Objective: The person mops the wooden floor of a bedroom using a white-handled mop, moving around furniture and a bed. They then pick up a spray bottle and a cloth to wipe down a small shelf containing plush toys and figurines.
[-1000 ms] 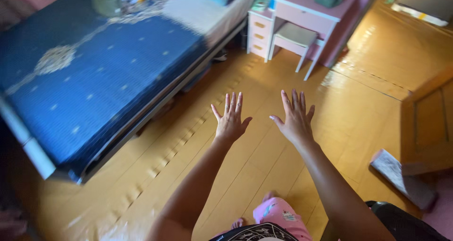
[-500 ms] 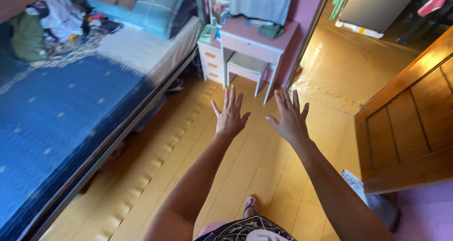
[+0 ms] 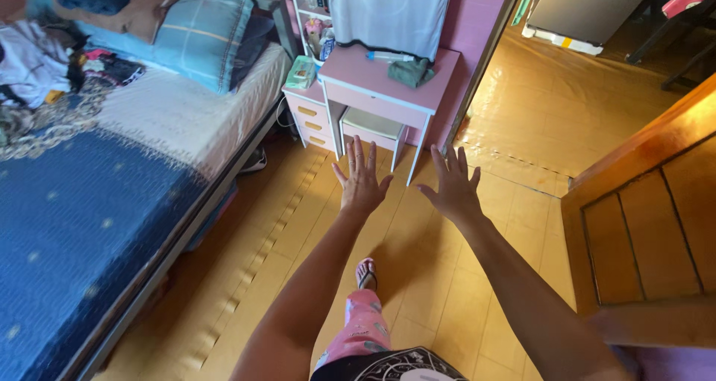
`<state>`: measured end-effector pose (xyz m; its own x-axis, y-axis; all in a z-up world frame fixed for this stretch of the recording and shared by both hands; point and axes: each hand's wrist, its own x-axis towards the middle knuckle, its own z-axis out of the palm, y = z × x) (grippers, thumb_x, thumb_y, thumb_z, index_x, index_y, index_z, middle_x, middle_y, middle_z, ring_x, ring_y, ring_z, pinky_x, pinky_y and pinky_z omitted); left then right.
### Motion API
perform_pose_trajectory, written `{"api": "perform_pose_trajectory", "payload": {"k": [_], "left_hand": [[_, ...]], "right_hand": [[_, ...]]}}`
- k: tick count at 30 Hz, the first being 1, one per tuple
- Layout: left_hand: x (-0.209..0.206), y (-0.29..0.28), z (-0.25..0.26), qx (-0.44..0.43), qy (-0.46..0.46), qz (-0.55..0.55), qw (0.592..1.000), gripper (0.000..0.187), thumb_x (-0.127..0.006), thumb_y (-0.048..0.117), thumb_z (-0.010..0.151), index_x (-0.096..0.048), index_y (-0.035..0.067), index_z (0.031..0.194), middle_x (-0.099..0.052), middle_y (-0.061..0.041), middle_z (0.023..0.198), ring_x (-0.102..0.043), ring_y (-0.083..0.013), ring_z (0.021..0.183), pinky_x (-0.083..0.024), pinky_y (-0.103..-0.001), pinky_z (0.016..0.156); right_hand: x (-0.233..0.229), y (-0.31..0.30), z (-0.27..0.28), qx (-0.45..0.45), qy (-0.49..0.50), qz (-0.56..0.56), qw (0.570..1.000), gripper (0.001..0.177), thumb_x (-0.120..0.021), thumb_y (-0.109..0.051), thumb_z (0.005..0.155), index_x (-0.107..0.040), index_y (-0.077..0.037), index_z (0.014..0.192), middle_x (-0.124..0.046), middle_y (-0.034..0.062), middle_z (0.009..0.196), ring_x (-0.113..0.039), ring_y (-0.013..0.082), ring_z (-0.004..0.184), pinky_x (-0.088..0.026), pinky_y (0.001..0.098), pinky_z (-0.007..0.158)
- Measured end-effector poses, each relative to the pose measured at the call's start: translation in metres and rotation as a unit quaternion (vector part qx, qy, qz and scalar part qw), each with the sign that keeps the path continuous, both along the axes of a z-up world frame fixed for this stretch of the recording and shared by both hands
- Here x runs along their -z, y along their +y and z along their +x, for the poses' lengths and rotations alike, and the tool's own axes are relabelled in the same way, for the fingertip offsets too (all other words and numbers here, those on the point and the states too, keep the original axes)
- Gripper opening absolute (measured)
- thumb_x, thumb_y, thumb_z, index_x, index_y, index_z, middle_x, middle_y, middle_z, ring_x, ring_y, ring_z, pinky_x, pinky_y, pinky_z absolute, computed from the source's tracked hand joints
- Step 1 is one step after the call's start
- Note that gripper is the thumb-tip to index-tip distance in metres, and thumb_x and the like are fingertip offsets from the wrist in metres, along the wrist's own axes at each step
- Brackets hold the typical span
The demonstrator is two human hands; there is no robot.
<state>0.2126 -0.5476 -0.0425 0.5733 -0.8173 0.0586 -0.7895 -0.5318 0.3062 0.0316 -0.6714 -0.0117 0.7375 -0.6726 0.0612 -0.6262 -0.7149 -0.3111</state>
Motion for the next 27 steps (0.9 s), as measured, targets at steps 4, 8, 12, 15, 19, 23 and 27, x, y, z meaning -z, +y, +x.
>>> {"api": "perform_pose_trajectory", "payload": {"k": [4,8,12,15,19,23,27], "left_hand": [[0.016,-0.062,0.061,0.008,0.003,0.016,1.0,0.092,-0.056,0.058,0.096,-0.013,0.015,0.164,0.011,-0.02,0.17,0.005,-0.0377,0.158,-0.009,-0.076,0.117],[0.026,-0.119,0.121,0.042,0.017,0.051,0.998,0.086,-0.058,0.055,0.097,-0.016,0.018,0.163,0.004,-0.016,0.171,0.002,-0.0345,0.159,-0.008,-0.076,0.117],[0.059,-0.179,0.182,0.089,0.019,0.075,0.993,0.094,-0.062,0.051,0.097,-0.011,0.013,0.165,-0.011,-0.011,0.17,-0.009,-0.0296,0.16,-0.007,-0.077,0.12],[0.088,-0.217,0.215,0.1,0.06,0.064,0.991,0.1,-0.066,0.046,0.093,-0.006,0.01,0.165,-0.011,-0.013,0.169,-0.013,-0.0324,0.158,-0.013,-0.072,0.12],[0.098,-0.266,0.249,0.098,0.089,0.076,0.988,0.097,-0.069,0.039,0.091,-0.01,0.012,0.163,-0.004,-0.017,0.171,-0.011,-0.0371,0.157,-0.021,-0.068,0.118],[0.109,-0.324,0.282,0.097,0.084,0.094,0.987,0.085,-0.067,0.036,0.093,-0.02,0.013,0.16,-0.004,-0.018,0.171,-0.011,-0.0383,0.157,-0.029,-0.068,0.114],[0.146,-0.395,0.313,0.086,0.055,0.102,0.99,0.077,-0.062,0.029,0.096,-0.022,0.01,0.16,-0.012,-0.016,0.169,-0.015,-0.0378,0.157,-0.031,-0.069,0.113]], "right_hand": [[0.004,-0.055,0.061,0.019,0.018,0.066,0.997,0.115,-0.075,-0.066,0.075,-0.01,-0.028,0.162,-0.008,0.0123,0.17,-0.003,0.0371,0.156,-0.012,0.0742,0.114],[0.015,-0.114,0.123,0.029,0.029,0.064,0.997,0.114,-0.075,-0.064,0.075,-0.012,-0.029,0.163,-0.009,0.0082,0.172,-0.005,0.0361,0.157,-0.013,0.0755,0.114],[0.041,-0.181,0.176,0.038,-0.019,0.04,0.998,0.107,-0.076,-0.06,0.08,-0.019,-0.026,0.164,-0.017,0.0107,0.171,-0.01,0.0376,0.158,-0.015,0.0766,0.115],[0.063,-0.224,0.208,0.071,-0.021,0.06,0.995,0.104,-0.077,-0.056,0.081,-0.023,-0.025,0.164,-0.021,0.0158,0.169,-0.014,0.0393,0.157,-0.017,0.0768,0.114],[0.088,-0.276,0.244,0.09,-0.029,0.08,0.992,0.106,-0.079,-0.056,0.078,-0.023,-0.024,0.162,-0.021,0.0186,0.167,-0.014,0.0407,0.155,-0.021,0.0765,0.112],[0.122,-0.338,0.283,0.087,-0.008,0.089,0.992,0.107,-0.081,-0.057,0.076,-0.026,-0.022,0.16,-0.022,0.0195,0.166,-0.015,0.0431,0.155,-0.026,0.0761,0.109],[0.164,-0.394,0.321,0.074,-0.025,0.056,0.995,0.112,-0.084,-0.056,0.074,-0.025,-0.017,0.16,-0.024,0.0216,0.164,-0.019,0.0452,0.15,-0.03,0.0726,0.111]]}}
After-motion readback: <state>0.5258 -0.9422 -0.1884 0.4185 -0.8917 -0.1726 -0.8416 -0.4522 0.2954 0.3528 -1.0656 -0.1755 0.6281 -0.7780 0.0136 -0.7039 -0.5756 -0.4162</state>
